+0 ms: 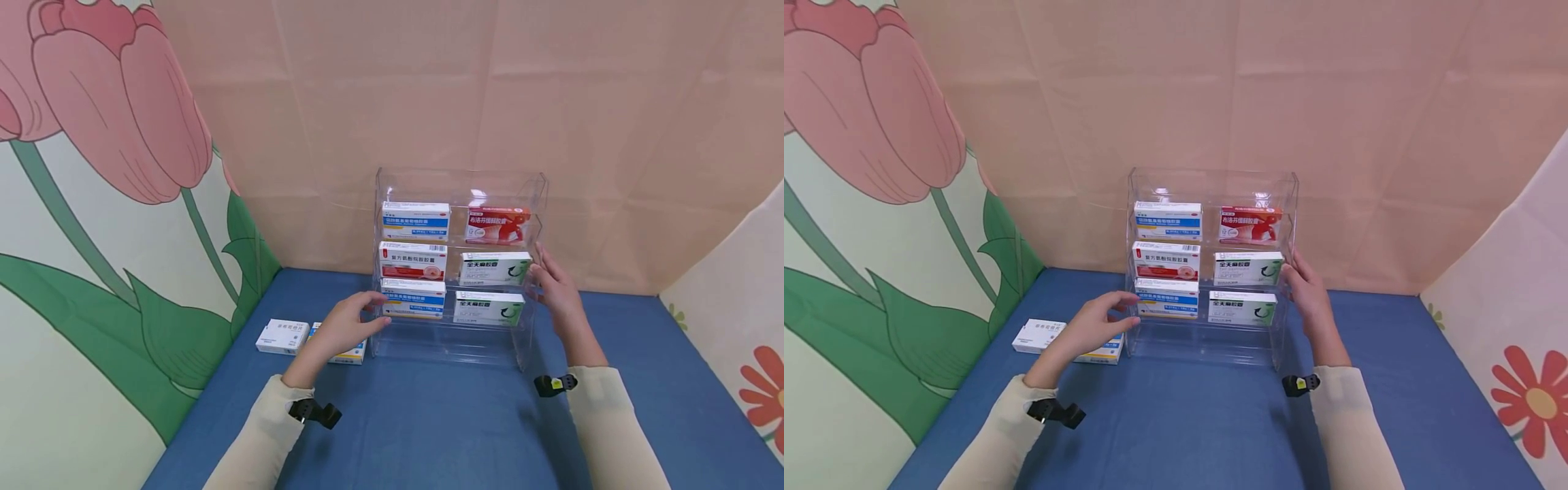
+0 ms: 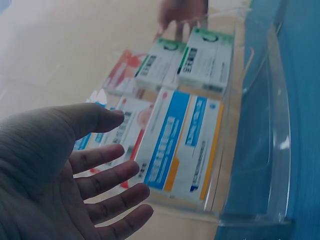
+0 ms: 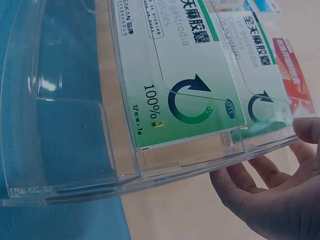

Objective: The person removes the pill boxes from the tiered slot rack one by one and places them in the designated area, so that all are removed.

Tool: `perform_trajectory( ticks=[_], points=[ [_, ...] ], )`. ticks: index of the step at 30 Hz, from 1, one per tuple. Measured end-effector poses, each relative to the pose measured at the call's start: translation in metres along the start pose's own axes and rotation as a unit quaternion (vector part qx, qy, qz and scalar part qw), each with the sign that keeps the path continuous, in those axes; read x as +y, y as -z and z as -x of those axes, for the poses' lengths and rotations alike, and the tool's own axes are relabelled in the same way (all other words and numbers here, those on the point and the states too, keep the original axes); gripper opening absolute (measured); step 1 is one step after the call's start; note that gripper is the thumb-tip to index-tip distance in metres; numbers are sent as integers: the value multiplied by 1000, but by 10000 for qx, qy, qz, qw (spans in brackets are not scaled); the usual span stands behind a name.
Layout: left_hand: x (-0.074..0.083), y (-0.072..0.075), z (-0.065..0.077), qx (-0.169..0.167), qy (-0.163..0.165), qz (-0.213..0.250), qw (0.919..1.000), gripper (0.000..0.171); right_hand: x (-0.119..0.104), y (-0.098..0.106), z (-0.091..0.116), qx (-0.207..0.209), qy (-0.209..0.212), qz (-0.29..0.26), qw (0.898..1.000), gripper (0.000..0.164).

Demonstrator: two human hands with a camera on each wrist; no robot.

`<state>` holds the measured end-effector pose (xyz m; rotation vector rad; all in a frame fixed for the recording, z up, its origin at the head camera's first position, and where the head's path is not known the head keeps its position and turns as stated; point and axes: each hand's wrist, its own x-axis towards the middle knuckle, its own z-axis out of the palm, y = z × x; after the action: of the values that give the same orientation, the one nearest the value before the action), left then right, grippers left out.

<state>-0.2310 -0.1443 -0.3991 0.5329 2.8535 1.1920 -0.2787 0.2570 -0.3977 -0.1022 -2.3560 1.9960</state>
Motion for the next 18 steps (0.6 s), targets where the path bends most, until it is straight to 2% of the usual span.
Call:
perform_trajectory(
  ticks=[18],
  points=[
    [23,-30,-19,-205,-454,153,9986,48,0,1,1,-74,79,-74,9999,59]
  ],
)
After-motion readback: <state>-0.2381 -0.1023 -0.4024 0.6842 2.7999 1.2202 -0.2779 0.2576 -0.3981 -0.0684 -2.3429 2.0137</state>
